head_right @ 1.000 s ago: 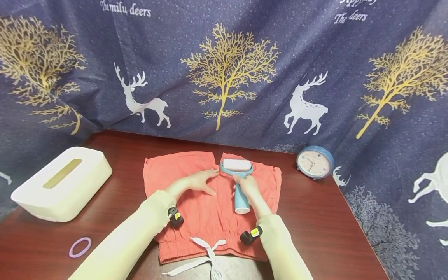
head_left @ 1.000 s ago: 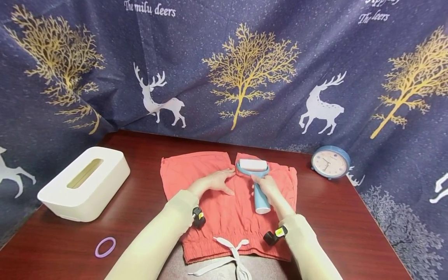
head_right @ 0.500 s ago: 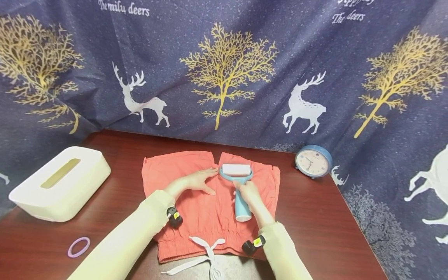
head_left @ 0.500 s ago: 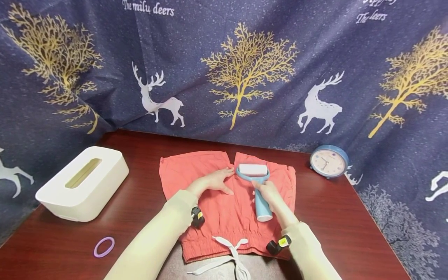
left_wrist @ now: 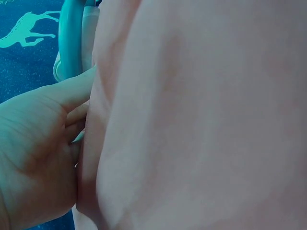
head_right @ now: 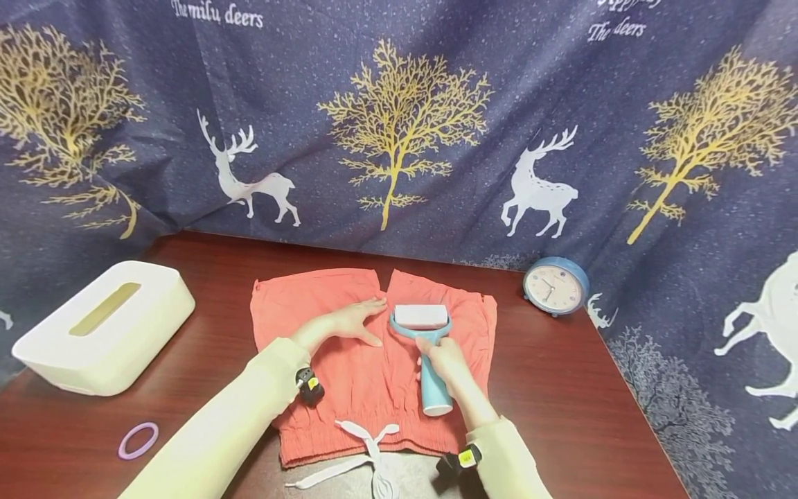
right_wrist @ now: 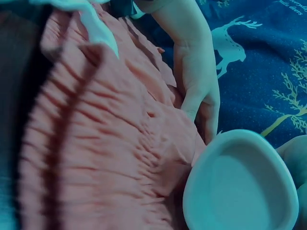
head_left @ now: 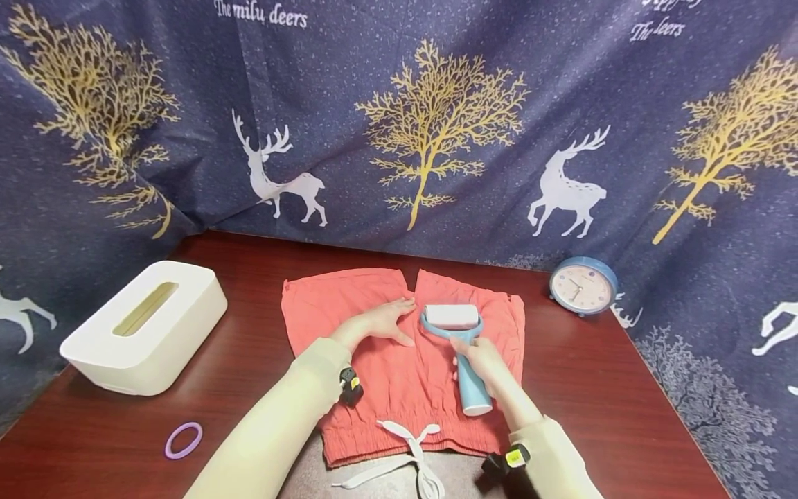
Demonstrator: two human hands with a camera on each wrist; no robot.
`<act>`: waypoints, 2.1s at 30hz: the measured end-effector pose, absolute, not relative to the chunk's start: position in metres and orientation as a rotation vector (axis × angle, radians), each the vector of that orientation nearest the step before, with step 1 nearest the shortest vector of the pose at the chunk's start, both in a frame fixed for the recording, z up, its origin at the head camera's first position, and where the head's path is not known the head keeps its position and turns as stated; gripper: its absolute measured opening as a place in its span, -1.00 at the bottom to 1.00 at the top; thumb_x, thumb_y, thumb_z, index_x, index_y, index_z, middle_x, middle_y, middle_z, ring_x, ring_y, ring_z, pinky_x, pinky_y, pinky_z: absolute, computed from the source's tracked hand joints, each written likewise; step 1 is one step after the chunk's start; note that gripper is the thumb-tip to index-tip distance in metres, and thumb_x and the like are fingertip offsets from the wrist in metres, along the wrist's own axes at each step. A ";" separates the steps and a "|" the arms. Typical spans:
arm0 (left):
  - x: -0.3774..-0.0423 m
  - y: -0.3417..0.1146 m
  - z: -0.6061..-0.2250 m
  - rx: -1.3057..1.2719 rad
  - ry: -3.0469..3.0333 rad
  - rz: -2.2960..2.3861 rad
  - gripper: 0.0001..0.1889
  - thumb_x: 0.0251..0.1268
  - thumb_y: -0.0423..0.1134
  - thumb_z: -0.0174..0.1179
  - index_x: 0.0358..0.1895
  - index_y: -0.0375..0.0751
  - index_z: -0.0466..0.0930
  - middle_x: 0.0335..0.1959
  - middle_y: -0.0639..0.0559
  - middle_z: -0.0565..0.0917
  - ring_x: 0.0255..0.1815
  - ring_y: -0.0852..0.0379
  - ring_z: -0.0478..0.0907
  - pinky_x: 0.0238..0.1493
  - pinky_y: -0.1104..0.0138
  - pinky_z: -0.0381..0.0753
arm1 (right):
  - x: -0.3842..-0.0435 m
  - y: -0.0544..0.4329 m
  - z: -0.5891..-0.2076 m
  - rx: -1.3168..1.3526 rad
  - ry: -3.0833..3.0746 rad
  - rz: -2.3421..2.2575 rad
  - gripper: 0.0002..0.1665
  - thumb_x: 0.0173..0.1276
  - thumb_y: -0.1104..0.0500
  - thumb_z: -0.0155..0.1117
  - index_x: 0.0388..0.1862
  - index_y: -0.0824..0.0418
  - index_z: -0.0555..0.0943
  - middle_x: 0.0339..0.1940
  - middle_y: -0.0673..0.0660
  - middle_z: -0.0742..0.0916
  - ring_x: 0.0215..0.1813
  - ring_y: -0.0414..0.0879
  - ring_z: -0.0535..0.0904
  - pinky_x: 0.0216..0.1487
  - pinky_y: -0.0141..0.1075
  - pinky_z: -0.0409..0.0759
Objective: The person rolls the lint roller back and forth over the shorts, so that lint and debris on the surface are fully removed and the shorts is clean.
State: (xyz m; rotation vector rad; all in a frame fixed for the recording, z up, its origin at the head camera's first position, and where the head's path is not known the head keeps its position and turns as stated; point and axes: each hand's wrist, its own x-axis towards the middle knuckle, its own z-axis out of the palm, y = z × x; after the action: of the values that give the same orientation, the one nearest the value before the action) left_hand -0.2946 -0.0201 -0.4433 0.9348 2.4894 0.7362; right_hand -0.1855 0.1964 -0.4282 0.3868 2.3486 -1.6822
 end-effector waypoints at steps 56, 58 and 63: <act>-0.292 -0.018 -0.444 0.916 2.526 0.715 -0.08 0.15 -0.03 0.38 0.50 -0.34 0.13 0.58 -0.17 0.08 0.62 -0.06 -0.08 0.57 0.14 -0.01 | -0.066 0.238 -0.413 0.086 2.265 -1.448 -0.47 0.47 -0.05 0.11 -0.46 0.41 0.50 -0.66 0.02 0.60 -0.67 -0.15 0.58 -0.59 -0.29 0.56; -0.292 -0.018 -0.444 0.926 2.527 0.711 -0.08 0.15 -0.04 0.38 0.49 -0.36 0.13 0.57 -0.18 0.08 0.62 -0.07 -0.08 0.57 0.14 -0.01 | -0.066 0.239 -0.412 0.086 2.263 -1.447 -0.50 0.46 -0.05 0.11 -0.46 0.37 0.50 -0.64 0.02 0.60 -0.67 -0.15 0.58 -0.59 -0.30 0.56; -0.291 -0.019 -0.445 0.922 2.524 0.729 -0.08 0.14 -0.05 0.39 0.49 -0.36 0.14 0.57 -0.18 0.10 0.61 -0.07 -0.07 0.57 0.13 -0.01 | -0.068 0.239 -0.412 0.085 2.238 -1.475 -0.54 0.46 -0.02 0.12 -0.44 0.36 0.50 -0.63 0.02 0.60 -0.67 -0.15 0.58 -0.57 -0.29 0.58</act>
State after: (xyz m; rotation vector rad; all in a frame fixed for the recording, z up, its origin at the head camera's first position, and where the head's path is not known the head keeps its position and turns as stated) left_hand -0.2915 -0.0188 -0.4452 0.9217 2.5244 0.7293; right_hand -0.0685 0.2385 -0.4121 0.0847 2.2378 -1.4750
